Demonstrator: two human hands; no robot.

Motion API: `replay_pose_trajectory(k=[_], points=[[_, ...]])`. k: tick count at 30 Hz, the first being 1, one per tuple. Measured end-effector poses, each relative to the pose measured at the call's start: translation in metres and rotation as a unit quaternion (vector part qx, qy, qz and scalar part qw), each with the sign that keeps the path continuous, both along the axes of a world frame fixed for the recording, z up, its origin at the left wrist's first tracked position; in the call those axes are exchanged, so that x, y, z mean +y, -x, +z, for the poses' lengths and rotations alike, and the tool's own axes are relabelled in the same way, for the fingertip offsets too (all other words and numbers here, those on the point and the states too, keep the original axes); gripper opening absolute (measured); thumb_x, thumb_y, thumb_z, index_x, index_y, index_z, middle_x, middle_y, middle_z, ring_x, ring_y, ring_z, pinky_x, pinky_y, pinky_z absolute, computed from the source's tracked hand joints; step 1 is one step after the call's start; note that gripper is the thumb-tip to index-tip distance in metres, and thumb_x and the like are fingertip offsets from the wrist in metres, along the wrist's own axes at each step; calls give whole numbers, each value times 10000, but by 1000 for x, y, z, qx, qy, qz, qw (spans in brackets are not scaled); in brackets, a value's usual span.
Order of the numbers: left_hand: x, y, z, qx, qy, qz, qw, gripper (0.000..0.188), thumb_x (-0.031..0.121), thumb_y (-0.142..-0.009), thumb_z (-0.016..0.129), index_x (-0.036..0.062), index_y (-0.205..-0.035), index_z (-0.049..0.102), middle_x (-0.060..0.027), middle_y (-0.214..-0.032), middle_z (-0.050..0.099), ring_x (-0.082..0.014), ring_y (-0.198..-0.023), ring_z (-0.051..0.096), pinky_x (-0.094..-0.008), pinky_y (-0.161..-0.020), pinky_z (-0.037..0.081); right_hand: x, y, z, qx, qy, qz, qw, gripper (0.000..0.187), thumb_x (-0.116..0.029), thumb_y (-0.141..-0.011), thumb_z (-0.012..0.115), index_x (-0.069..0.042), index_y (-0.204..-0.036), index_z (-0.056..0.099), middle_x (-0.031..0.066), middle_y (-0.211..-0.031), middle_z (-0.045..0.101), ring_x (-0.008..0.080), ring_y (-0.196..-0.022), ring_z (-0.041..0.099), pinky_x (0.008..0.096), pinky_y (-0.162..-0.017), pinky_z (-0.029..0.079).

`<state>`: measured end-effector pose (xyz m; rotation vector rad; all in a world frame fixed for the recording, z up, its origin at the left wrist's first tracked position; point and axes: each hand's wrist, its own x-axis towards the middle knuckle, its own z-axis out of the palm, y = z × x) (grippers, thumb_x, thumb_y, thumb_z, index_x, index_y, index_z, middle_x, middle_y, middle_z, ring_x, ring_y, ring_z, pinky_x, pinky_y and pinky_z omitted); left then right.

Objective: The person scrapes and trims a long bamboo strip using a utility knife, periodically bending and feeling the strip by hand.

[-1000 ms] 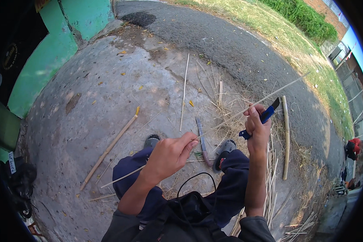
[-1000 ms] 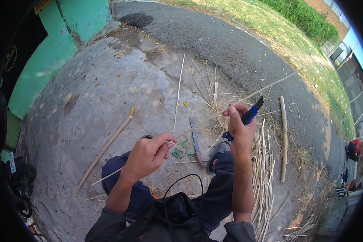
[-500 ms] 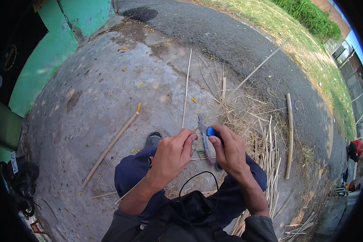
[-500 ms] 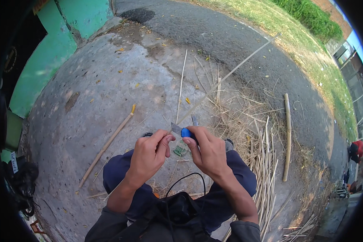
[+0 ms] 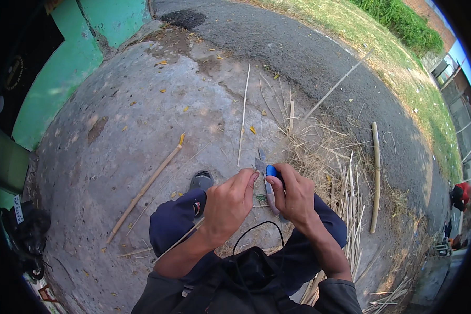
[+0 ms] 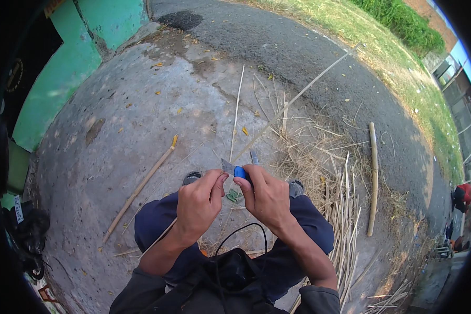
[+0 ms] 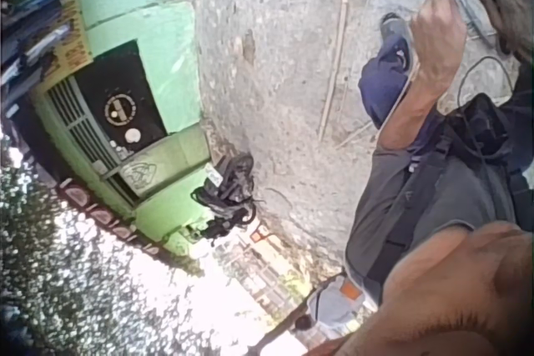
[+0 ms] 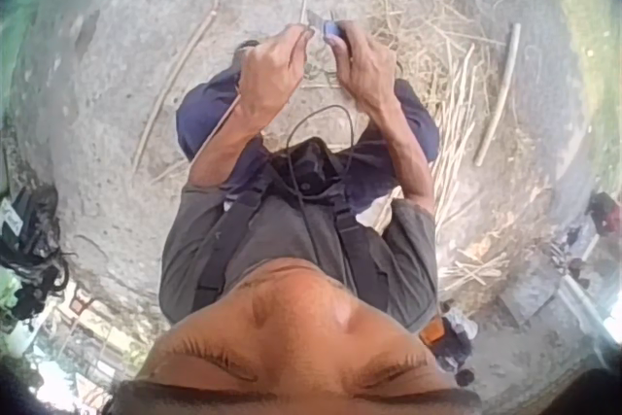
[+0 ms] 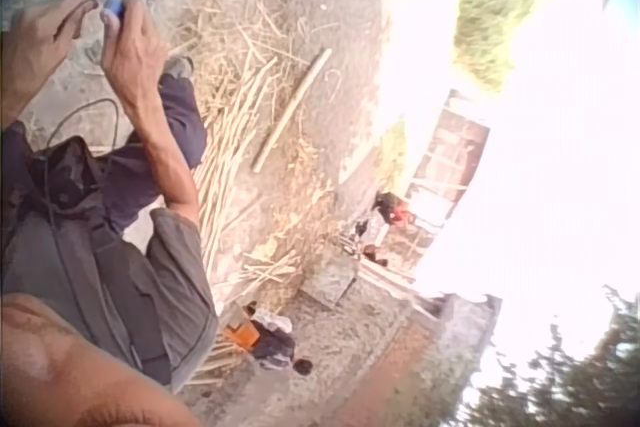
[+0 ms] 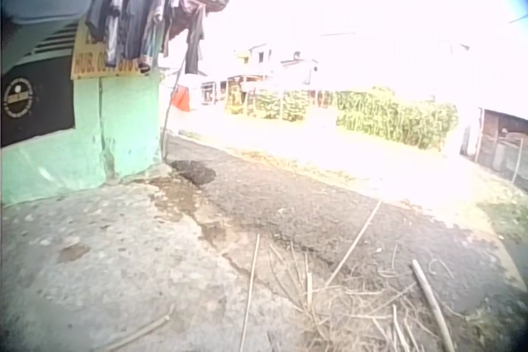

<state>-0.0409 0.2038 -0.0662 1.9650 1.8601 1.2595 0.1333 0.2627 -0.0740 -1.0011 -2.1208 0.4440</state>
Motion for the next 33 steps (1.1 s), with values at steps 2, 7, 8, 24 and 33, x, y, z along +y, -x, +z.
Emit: replay_pose_trajectory(k=[2,7,8,24,33], points=[[-2,-1,3,0,-9,5,1000,48,83,-1029,687,54,-1059,711,-134,-726,706,-324,-633,729,-418,-538,524,0,1,1,-3,-20,-15,1000,227,-243,-1013,743,-48,-1119,693,133,-928,741,337,-712,731,407,-592,552],[-6,-1,4,9,-16,3,1000,44,75,-1023,691,48,-1055,704,-153,-740,705,-344,-639,722,-423,-531,517,8,-2,7,3,-29,-65,997,208,-238,-1028,723,-52,-1117,686,138,-900,728,346,-680,710,411,-584,536],[-7,-1,5,10,-24,2,1000,44,75,-1021,693,46,-1054,701,-160,-746,704,-352,-640,719,-427,-532,516,10,-4,9,4,-19,-81,996,201,-234,-1035,713,-53,-1117,683,141,-892,723,350,-670,702,414,-581,529],[-27,1,7,23,7,-31,999,48,86,-1011,715,48,-1023,688,-162,-794,722,-373,-664,712,-433,-538,521,51,-40,2,21,-63,-201,977,208,-232,-1082,653,-32,-1132,670,199,-825,699,400,-676,677,453,-604,498],[-39,14,8,43,30,-43,998,52,116,-1024,698,66,-1029,687,-161,-777,719,-381,-660,705,-445,-534,519,100,-83,4,57,-83,-327,940,325,-308,-1139,550,-11,-1116,680,187,-764,655,350,-635,630,469,-606,438]])
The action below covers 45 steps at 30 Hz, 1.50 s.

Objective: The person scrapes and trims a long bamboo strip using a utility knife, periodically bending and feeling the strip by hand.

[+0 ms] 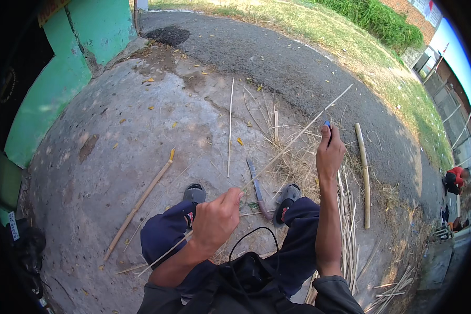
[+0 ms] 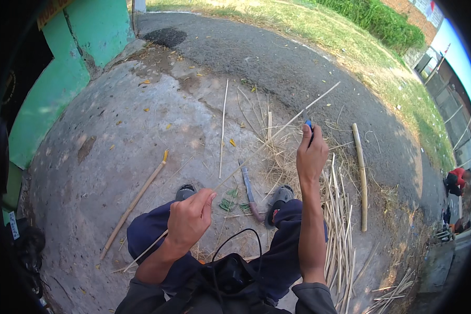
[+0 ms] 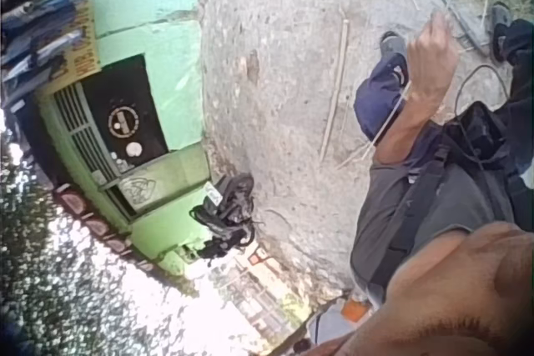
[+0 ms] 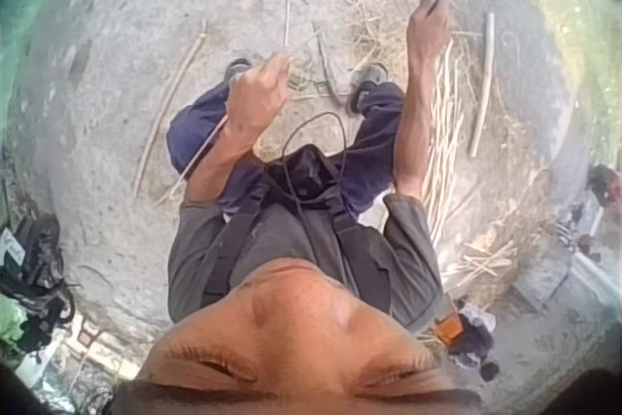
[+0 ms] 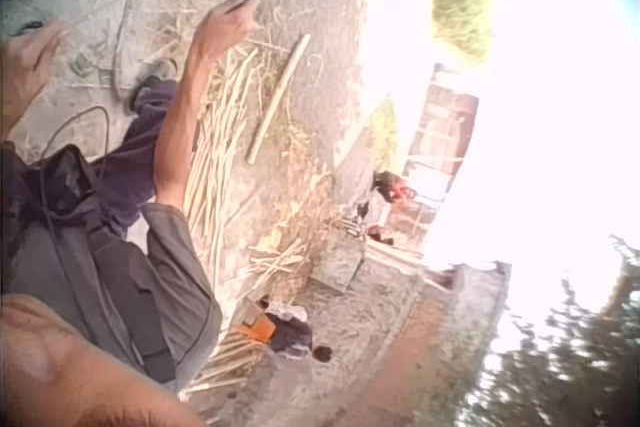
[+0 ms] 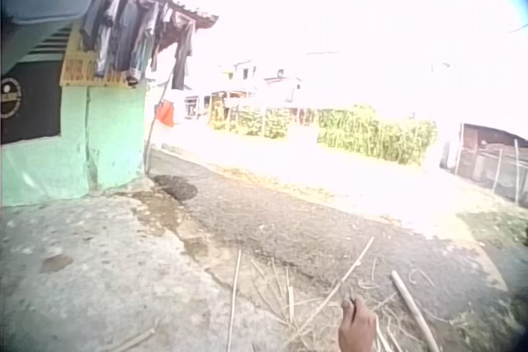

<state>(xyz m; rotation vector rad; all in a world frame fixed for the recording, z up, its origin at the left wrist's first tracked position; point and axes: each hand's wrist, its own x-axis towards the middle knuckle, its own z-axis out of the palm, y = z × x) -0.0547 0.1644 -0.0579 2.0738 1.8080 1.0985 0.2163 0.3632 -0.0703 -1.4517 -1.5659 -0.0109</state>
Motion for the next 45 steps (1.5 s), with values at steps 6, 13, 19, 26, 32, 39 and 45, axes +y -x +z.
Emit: replay_pose_trajectory(k=[6,13,19,26,32,39,45], points=[[5,15,-12,-14,22,31,999,101,147,-1051,659,58,-1007,679,-190,-744,696,-428,-686,696,-502,-575,517,16,-46,-15,349,104,47,930,444,-424,-1145,520,-15,-1137,692,31,-731,548,135,-547,472,338,-523,335],[12,16,-17,-24,63,38,997,164,180,-1071,636,49,-977,662,-218,-716,668,-448,-707,693,-528,-597,496,-21,12,3,299,121,91,942,434,-405,-1026,737,-50,-1277,718,-51,-829,587,24,-644,449,245,-593,349],[12,10,-17,-18,46,19,999,143,169,-1058,654,53,-976,664,-204,-712,671,-434,-704,696,-521,-595,497,-18,15,13,408,203,184,871,501,-360,-1045,726,-4,-1391,650,80,-1075,795,-5,-546,397,220,-506,312],[13,3,-16,-10,30,2,999,131,149,-1042,667,51,-956,663,-196,-698,659,-416,-676,692,-503,-585,502,-1,-2,-17,529,163,195,810,301,-172,-1022,773,-36,-1272,673,109,-1051,791,-4,-521,404,213,-469,270],[12,5,-14,-19,32,-23,999,126,140,-1049,650,42,-973,671,-217,-704,656,-428,-679,683,-513,-595,497,14,-31,-18,510,16,149,847,178,-119,-1026,763,-60,-1166,669,69,-1009,761,4,-532,418,213,-467,277],[17,31,-16,-8,90,46,995,195,180,-1085,604,23,-1003,685,-229,-706,663,-458,-698,675,-529,-615,490,16,-93,-7,466,18,41,884,275,-244,-1040,760,-47,-1201,656,42,-952,748,5,-549,424,228,-481,306],[21,21,-13,-100,115,35,988,210,215,-1122,561,17,-1071,612,-197,-694,659,-426,-675,690,-512,-612,488,-12,-58,-19,-82,143,-64,984,530,-337,-994,782,-28,-1392,621,212,-1144,718,356,-1172,681,484,-1003,512]])
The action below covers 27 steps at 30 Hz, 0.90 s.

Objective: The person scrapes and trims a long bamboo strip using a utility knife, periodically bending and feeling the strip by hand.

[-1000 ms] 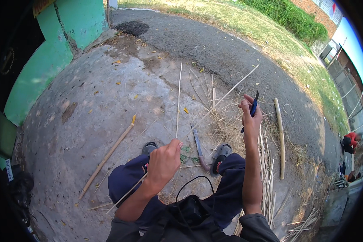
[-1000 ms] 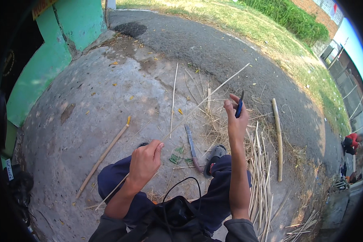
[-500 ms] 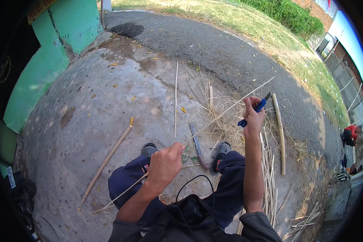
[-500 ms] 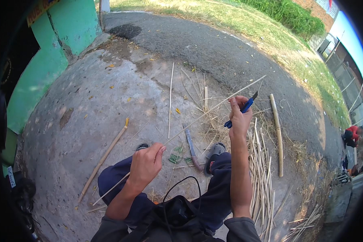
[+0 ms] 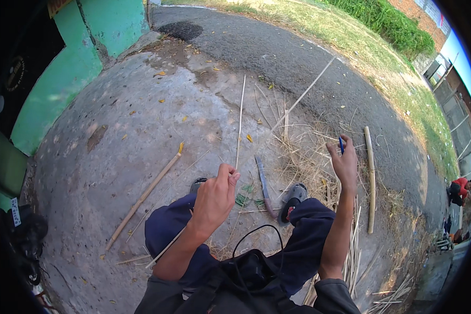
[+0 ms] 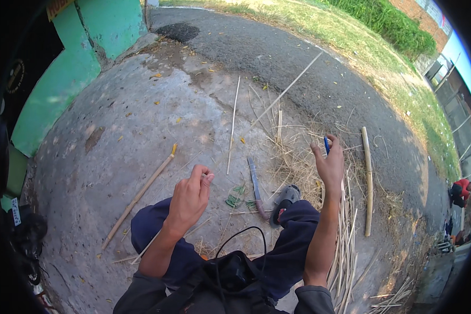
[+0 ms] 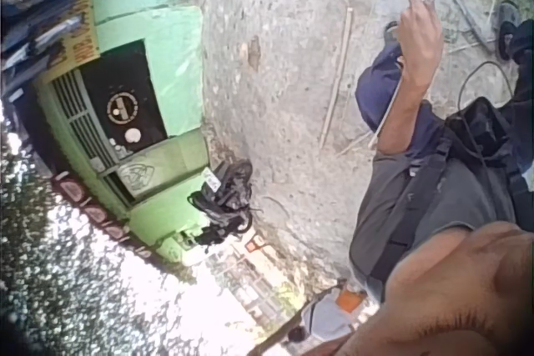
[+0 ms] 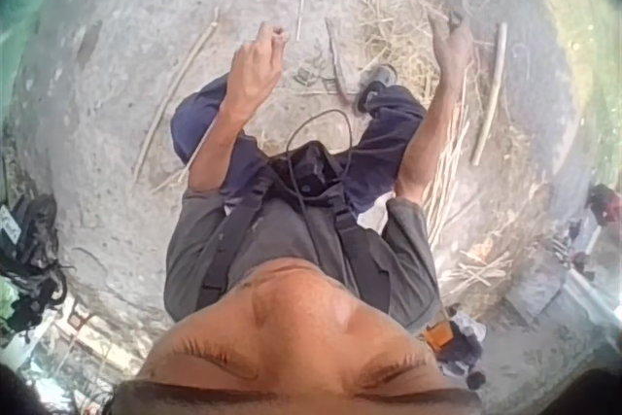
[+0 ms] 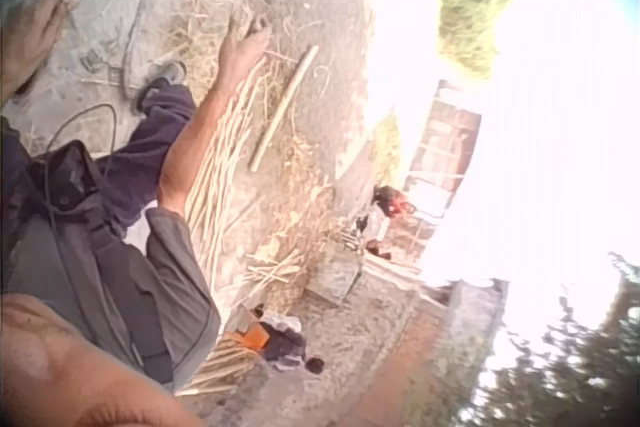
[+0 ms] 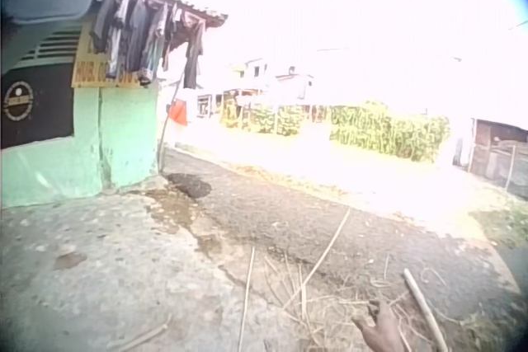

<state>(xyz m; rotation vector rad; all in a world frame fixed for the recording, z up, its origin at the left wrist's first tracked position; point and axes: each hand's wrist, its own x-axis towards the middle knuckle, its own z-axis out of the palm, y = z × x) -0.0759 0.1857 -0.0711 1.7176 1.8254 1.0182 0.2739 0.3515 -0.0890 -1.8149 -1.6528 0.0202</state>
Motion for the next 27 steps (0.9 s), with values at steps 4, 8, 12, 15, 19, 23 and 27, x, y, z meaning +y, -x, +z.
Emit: replay_pose_trajectory(k=[4,8,12,15,19,23,27], points=[[2,-2,-2,-3,-55,-11,998,180,188,-1128,552,19,-1078,588,-166,-671,629,-373,-636,676,-455,-602,491,-16,53,12,131,57,154,978,534,-404,-1039,701,-19,-1394,596,168,-1068,734,248,-938,715,383,-833,548],[7,-6,-5,-85,-53,-47,994,175,162,-1123,562,7,-1054,607,-125,-653,614,-283,-598,661,-396,-594,486,-51,99,10,340,110,326,875,441,-271,-1025,718,-19,-1370,606,75,-1023,727,75,-700,567,261,-643,446],[8,-13,-3,-92,-31,-72,993,176,157,-1120,571,2,-1052,620,-105,-644,610,-238,-584,650,-376,-589,484,-73,129,21,378,139,367,839,463,-168,-979,774,-24,-1383,600,52,-989,732,33,-623,489,246,-579,396],[8,-19,1,-104,-35,-106,988,147,141,-1105,597,1,-1069,623,-112,-658,621,-245,-576,646,-367,-587,484,-67,131,14,468,155,332,804,362,-186,-992,781,-2,-1280,663,49,-983,753,-5,-579,418,199,-538,342],[6,-22,12,-82,-27,-106,991,125,125,-1076,645,4,-1103,636,-115,-692,651,-250,-579,658,-367,-578,486,-59,123,13,537,202,271,773,222,-190,-1039,737,-12,-1166,700,39,-960,759,-9,-547,377,204,-498,264],[6,-14,9,-37,-31,-95,994,133,114,-1062,659,7,-1141,657,-114,-691,664,-249,-584,674,-364,-567,486,-52,113,20,549,147,233,789,225,-195,-1055,721,-13,-1184,697,8,-912,726,-14,-544,352,212,-493,225],[6,-5,6,-29,-5,-109,994,113,105,-1065,649,6,-1106,685,-102,-655,644,-221,-562,652,-349,-562,480,-49,101,27,507,132,214,824,299,-223,-1061,700,4,-1256,691,17,-934,724,4,-613,444,195,-554,324]])
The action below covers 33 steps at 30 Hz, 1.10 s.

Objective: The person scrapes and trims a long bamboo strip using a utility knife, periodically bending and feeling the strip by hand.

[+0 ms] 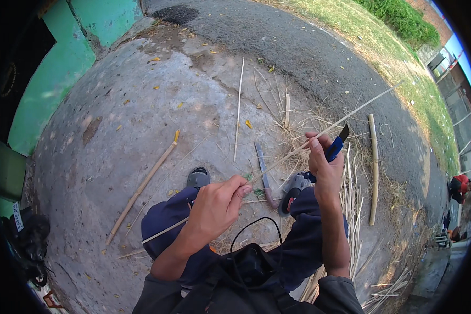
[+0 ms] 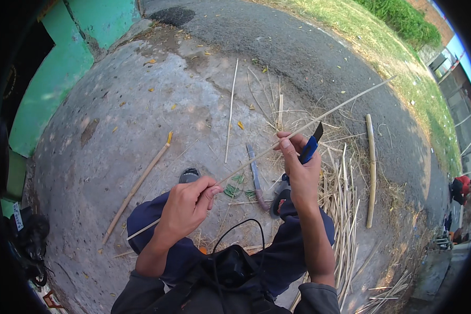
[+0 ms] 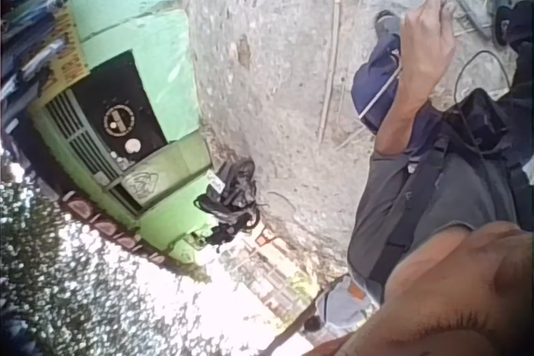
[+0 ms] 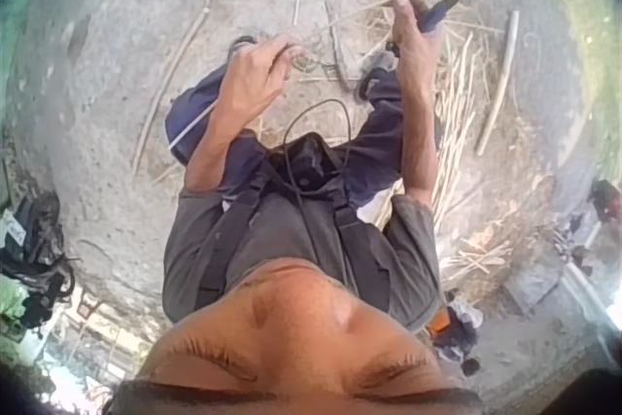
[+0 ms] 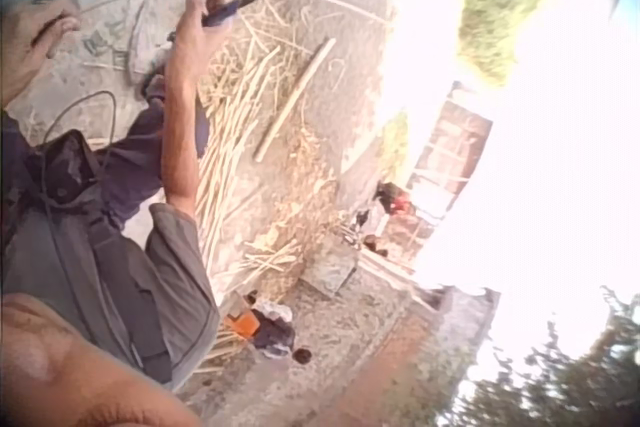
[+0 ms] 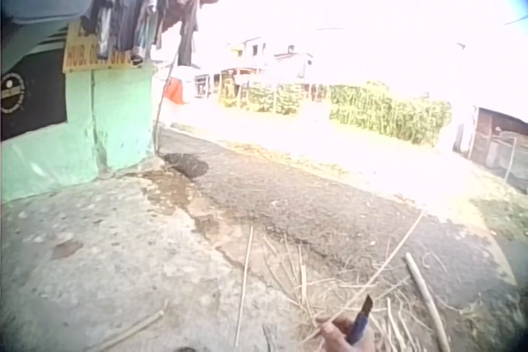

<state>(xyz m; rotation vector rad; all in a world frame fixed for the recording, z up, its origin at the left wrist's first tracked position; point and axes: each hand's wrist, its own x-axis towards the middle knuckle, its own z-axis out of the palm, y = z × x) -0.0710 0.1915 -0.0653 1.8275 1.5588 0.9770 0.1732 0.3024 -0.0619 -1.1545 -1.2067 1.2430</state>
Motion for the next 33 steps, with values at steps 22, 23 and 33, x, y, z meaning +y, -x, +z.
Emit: replay_pose_trajectory(k=[22,23,33], points=[[2,-13,5,-91,-19,42,995,112,86,-1063,657,-16,-1045,699,-147,-705,667,-256,-599,671,-361,-569,492,-36,31,-19,-322,-313,184,874,294,-260,-1005,755,-28,-1165,671,131,-861,727,327,-667,714,403,-584,543],[2,-14,3,-87,-60,59,993,98,70,-1052,668,-12,-1028,716,-105,-669,649,-176,-550,625,-326,-540,465,-36,32,-19,-322,-313,185,874,294,-260,-1005,755,-28,-1165,671,131,-861,727,327,-667,714,403,-584,543],[0,-16,0,-67,-112,69,989,81,76,-1042,688,-1,-1026,708,-150,-774,701,-247,-586,663,-350,-553,475,-34,31,-12,-339,-320,138,874,230,-226,-1020,731,-32,-1123,665,135,-824,700,321,-646,702,403,-568,526]])
